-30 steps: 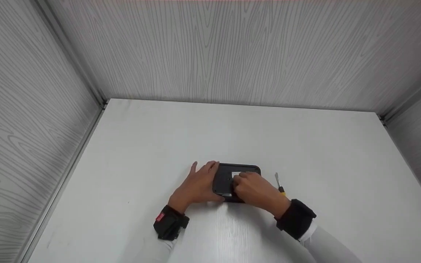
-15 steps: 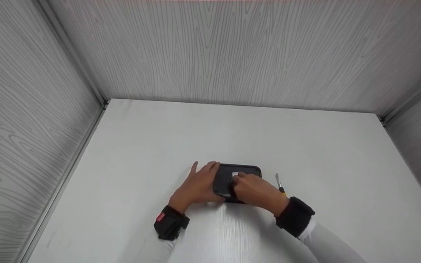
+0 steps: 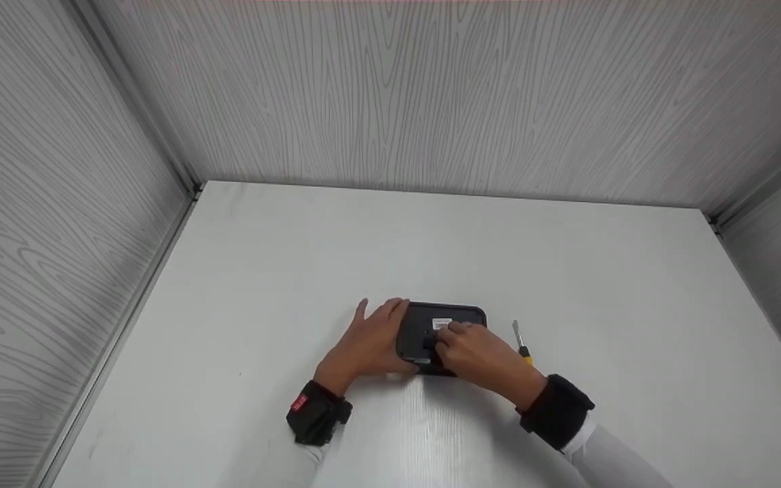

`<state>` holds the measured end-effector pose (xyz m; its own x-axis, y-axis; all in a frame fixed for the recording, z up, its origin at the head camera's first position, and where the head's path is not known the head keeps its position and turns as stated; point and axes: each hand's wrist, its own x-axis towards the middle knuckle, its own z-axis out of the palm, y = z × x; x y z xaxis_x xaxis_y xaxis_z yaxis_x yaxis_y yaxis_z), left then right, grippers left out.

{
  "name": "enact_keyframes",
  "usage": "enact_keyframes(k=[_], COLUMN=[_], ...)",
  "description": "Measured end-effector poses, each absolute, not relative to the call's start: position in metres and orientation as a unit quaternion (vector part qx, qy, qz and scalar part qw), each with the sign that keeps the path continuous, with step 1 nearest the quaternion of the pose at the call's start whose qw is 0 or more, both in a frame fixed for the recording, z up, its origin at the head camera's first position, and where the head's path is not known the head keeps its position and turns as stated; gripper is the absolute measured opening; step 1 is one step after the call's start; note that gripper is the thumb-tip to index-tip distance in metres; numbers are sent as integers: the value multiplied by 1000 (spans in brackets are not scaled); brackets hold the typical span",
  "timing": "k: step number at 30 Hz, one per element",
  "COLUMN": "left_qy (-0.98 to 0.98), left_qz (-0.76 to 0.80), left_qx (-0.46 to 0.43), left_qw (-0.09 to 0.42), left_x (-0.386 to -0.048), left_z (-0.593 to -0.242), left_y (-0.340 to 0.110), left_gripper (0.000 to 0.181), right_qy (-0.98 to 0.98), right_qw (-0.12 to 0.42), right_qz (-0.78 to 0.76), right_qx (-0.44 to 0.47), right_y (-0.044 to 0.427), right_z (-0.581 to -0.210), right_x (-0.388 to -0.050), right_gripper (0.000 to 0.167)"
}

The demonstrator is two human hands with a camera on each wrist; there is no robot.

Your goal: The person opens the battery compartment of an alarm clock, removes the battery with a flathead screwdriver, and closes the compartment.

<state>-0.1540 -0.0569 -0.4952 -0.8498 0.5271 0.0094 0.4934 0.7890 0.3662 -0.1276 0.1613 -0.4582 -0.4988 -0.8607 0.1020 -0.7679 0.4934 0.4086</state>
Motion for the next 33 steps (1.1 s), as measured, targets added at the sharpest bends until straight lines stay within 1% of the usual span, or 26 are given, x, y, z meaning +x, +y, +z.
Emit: enact_keyframes(k=[8,18,22,27,33], left_qy=[944,945,946,945,946], left_qz=[184,175,180,198,199], left_qx=[269,272,265,252,245], left_qw=[51,49,56,68,73], left_x=[-152,-154,-154,-153,-152], left_z=[-495,-497,-497,-496,-497], left_y=[-58,-59,-58,-57,-55], left_gripper=[106,108,109,109,110], right_qy=[-847,-847,-855,-869,-894], right_qw=[159,173,178,185,174], right_qz=[-157,-122,-106,-120,-95], right_qx=[482,488,475,443,402], right_y=[162,163,166,175,195], right_z=[-456,-454,-451,-447,-448], right_x=[-127,-127,-127,-127,-128], right_gripper=[11,6,7,18,17])
